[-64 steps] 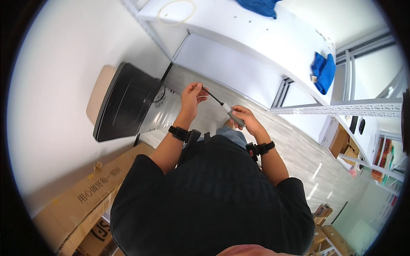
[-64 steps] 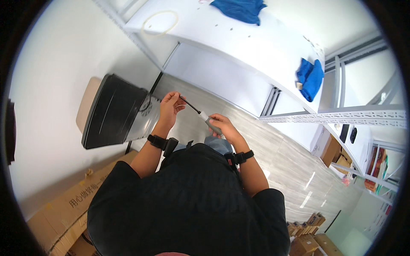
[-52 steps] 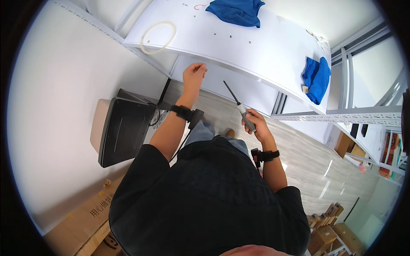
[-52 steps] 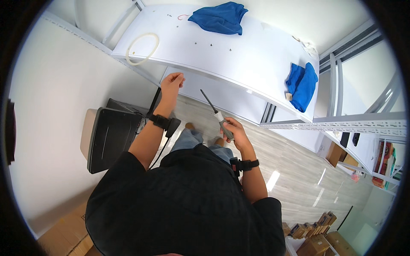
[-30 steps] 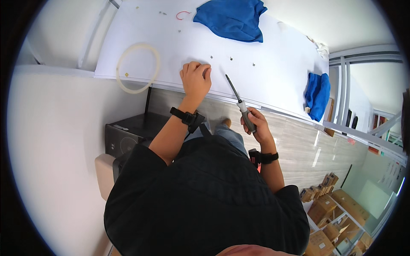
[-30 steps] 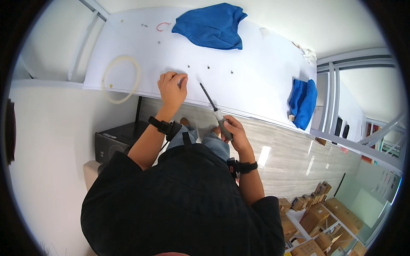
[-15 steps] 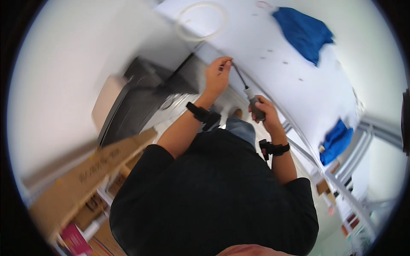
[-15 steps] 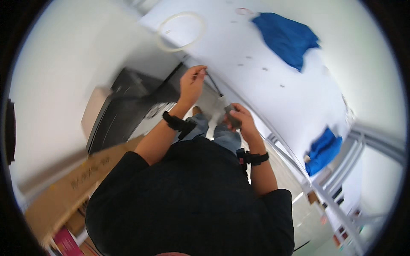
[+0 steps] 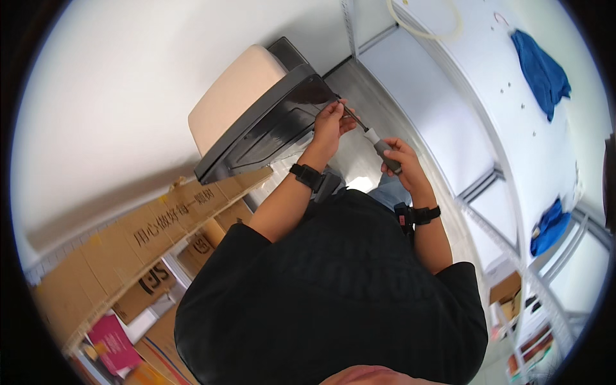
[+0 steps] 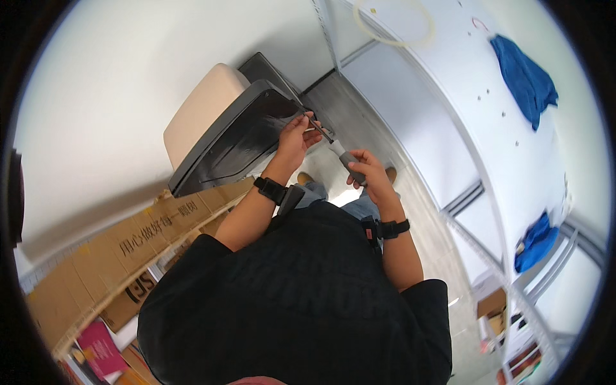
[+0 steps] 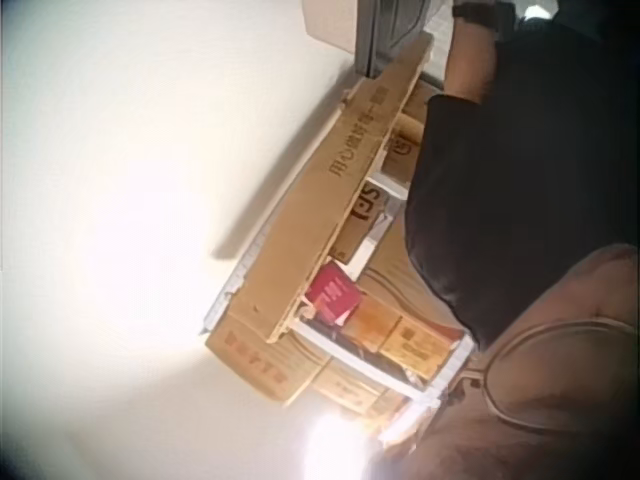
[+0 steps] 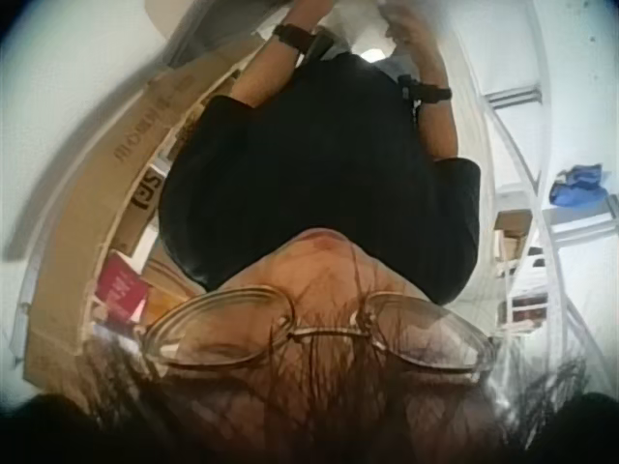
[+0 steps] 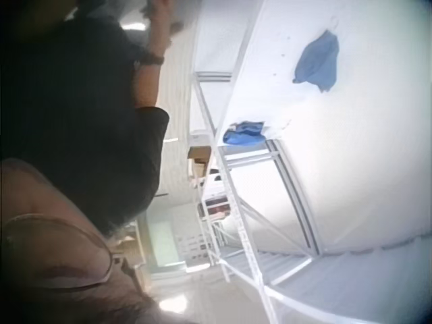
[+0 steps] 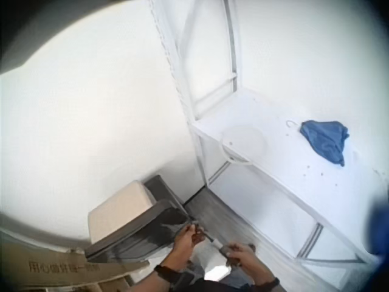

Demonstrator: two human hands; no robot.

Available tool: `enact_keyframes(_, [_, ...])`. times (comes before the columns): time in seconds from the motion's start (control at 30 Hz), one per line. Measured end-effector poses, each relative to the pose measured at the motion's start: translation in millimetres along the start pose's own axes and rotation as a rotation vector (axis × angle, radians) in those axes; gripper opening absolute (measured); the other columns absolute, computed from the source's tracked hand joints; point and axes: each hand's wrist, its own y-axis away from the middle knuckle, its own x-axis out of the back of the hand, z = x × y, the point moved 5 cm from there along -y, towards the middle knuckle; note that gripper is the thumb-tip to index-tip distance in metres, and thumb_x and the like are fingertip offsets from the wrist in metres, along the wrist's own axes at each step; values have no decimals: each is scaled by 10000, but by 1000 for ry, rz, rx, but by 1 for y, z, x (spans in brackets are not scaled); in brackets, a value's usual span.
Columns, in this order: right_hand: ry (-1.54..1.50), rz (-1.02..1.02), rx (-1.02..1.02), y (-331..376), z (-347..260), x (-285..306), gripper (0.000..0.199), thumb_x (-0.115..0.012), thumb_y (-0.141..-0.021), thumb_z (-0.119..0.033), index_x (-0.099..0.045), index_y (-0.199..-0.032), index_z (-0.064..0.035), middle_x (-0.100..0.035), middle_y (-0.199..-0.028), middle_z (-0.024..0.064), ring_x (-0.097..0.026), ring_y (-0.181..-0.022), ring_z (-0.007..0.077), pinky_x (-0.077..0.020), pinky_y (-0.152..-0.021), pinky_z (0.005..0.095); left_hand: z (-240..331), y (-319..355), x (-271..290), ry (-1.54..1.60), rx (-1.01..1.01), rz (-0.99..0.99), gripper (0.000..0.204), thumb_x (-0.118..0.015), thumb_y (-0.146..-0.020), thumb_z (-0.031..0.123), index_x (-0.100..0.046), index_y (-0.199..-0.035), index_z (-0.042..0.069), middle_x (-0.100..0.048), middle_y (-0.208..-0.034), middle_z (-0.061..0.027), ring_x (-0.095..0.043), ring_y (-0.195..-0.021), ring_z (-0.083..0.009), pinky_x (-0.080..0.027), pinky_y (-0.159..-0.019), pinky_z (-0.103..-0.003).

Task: The person uses a screwdriver to remove multiple screws from the back and sides of a wall-mounted electronic device. They then detach the back cover, exposing the internal components, and continue unscrewing parts from the interior.

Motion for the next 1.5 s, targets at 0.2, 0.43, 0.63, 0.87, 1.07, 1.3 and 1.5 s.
enact_keyframes(0.2, [-202, 121, 45, 16, 26, -36, 324, -573, -878, -172, -531, -1171, -40, -653, -912, 98, -599, -587, 134, -423, -484, 235, 14, 7, 16, -56, 95, -82, 230, -465, -984, 226, -559, -1151, 99, -620, -964, -29, -642, -845, -157, -520, -690, -293])
enact_keyframes(0.43, [-234, 131, 71, 13, 26, -49, 337, -543, -912, -221, -525, -1203, -53, -662, -932, 102, -571, -574, 105, -404, -490, 222, 18, 4, 18, -86, 80, -52, 222, -477, -978, 211, -582, -1137, 96, -623, -937, -11, -635, -855, -157, -507, -690, -284])
enact_keyframes(0.63, [-286, 66, 61, 12, 30, -47, 330, -536, -920, -224, -508, -1209, -68, -657, -942, 90, -560, -565, 111, -417, -512, 241, 17, 5, 16, -75, 34, -26, 214, -476, -978, 207, -577, -1124, 87, -609, -929, -16, -628, -830, -158, -507, -663, -292])
enact_keyframes(0.87, [-306, 16, 53, 8, 29, -43, 325, -538, -920, -237, -514, -1194, -64, -658, -922, 83, -558, -557, 104, -397, -495, 225, 16, 4, 17, -55, 22, -10, 183, -489, -974, 205, -593, -1093, 112, -613, -894, 10, -631, -786, -136, -495, -649, -278])
enact_keyframes(1.07, [-305, 36, 56, 8, 29, -44, 312, -527, -923, -221, -525, -1190, -60, -662, -931, 110, -555, -551, 110, -403, -495, 230, 17, 5, 16, -56, 22, -5, 189, -482, -976, 210, -594, -1094, 112, -618, -889, 10, -632, -787, -135, -489, -649, -279])
enact_keyframes(1.3, [-149, 91, 88, 8, 22, -43, 283, -582, -892, -180, -550, -1154, -79, -611, -926, 52, -558, -606, 94, -418, -534, 227, 16, 6, 15, -56, 29, 20, 160, -516, -963, 225, -594, -1052, 117, -616, -879, 13, -631, -784, -135, -491, -656, -287])
enact_keyframes(1.5, [74, 128, 191, 6, 17, -43, 347, -649, -797, -37, -563, -1132, -73, -547, -928, 25, -550, -661, 92, -435, -569, 237, 10, 4, 13, -86, 46, 33, 147, -612, -911, 220, -565, -950, 86, -614, -845, -27, -622, -753, -168, -515, -653, -295])
